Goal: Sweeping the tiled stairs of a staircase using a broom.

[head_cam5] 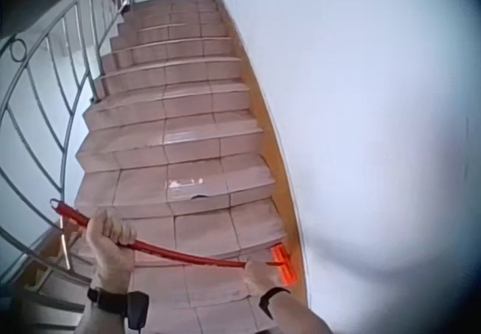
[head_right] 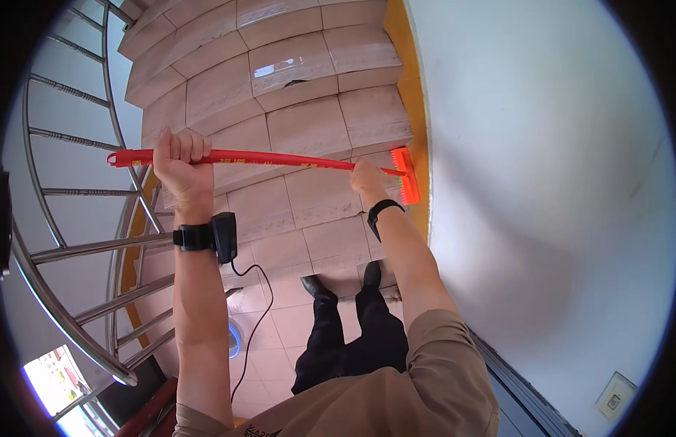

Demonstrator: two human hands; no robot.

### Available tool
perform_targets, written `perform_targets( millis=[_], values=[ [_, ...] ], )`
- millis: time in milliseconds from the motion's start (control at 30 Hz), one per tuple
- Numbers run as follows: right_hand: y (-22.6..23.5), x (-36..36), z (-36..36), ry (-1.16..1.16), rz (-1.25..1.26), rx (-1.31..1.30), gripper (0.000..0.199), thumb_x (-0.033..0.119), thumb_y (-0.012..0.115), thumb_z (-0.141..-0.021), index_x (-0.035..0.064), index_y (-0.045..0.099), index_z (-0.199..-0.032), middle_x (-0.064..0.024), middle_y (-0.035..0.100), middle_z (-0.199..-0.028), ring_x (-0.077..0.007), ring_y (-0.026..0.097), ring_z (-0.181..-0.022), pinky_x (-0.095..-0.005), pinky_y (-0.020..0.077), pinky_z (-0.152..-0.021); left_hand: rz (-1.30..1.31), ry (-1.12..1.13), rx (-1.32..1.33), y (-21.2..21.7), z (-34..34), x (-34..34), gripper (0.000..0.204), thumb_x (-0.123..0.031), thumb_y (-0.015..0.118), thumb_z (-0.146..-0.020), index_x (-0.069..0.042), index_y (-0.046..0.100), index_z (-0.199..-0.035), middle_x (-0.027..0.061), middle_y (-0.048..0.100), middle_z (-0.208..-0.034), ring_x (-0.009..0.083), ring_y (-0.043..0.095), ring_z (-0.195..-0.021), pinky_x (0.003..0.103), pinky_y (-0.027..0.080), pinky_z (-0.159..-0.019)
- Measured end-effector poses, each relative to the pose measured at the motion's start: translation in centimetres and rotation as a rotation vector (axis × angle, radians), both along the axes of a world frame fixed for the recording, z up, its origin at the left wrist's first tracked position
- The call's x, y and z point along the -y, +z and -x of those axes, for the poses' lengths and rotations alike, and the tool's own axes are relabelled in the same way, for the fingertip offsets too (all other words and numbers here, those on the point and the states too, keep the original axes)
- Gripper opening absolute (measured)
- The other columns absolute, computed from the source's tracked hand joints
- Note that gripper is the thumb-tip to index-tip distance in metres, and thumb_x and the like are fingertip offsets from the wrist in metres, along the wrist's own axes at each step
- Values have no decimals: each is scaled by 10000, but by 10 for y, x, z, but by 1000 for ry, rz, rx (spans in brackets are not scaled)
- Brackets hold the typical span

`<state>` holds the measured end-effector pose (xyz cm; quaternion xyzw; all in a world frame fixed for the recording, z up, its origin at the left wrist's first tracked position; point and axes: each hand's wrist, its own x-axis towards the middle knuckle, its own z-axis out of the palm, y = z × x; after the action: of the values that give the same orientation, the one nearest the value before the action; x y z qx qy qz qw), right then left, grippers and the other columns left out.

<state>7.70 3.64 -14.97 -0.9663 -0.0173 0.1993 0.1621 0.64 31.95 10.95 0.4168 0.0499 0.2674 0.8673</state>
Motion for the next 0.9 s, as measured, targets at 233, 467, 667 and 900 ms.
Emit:
perform_targets(
  millis=[233, 467, 667, 900],
  values=[
    [-37, -23, 41, 250, 66, 37, 244, 239, 576, -846, 79, 660, -1010, -210, 698, -936, -391, 679, -921, -503, 534, -792, 104, 230, -194, -25, 104, -15, 481, -291, 471, -978, -185, 235, -572, -41, 192, -521, 110, 184, -480, 305, 221, -511],
    [-16, -3, 81, 340, 49, -17, 182, 226, 567, -824, 90, 648, -915, -192, 691, -835, -394, 680, -856, -512, 524, -737, -6, 225, 6, -3, 188, 29, 463, -244, 386, -1039, -172, 253, -602, -42, 231, -521, 101, 212, -491, 288, 234, -523],
    [-11, 5, 43, 206, 45, 67, 204, 211, 565, -822, 76, 671, -933, -200, 696, -855, -402, 680, -859, -514, 536, -736, 28, 176, 22, -26, 130, 27, 461, -262, 409, -1017, -155, 268, -590, -29, 236, -518, 122, 218, -476, 309, 228, -494],
    [-31, -42, 70, 363, -7, -14, 212, 224, 585, -801, 61, 671, -905, -196, 701, -843, -394, 688, -847, -497, 547, -729, 80, 266, -99, -15, 175, -6, 461, -208, 387, -1026, -178, 234, -593, -44, 215, -523, 93, 197, -496, 278, 216, -511]
  ],
)
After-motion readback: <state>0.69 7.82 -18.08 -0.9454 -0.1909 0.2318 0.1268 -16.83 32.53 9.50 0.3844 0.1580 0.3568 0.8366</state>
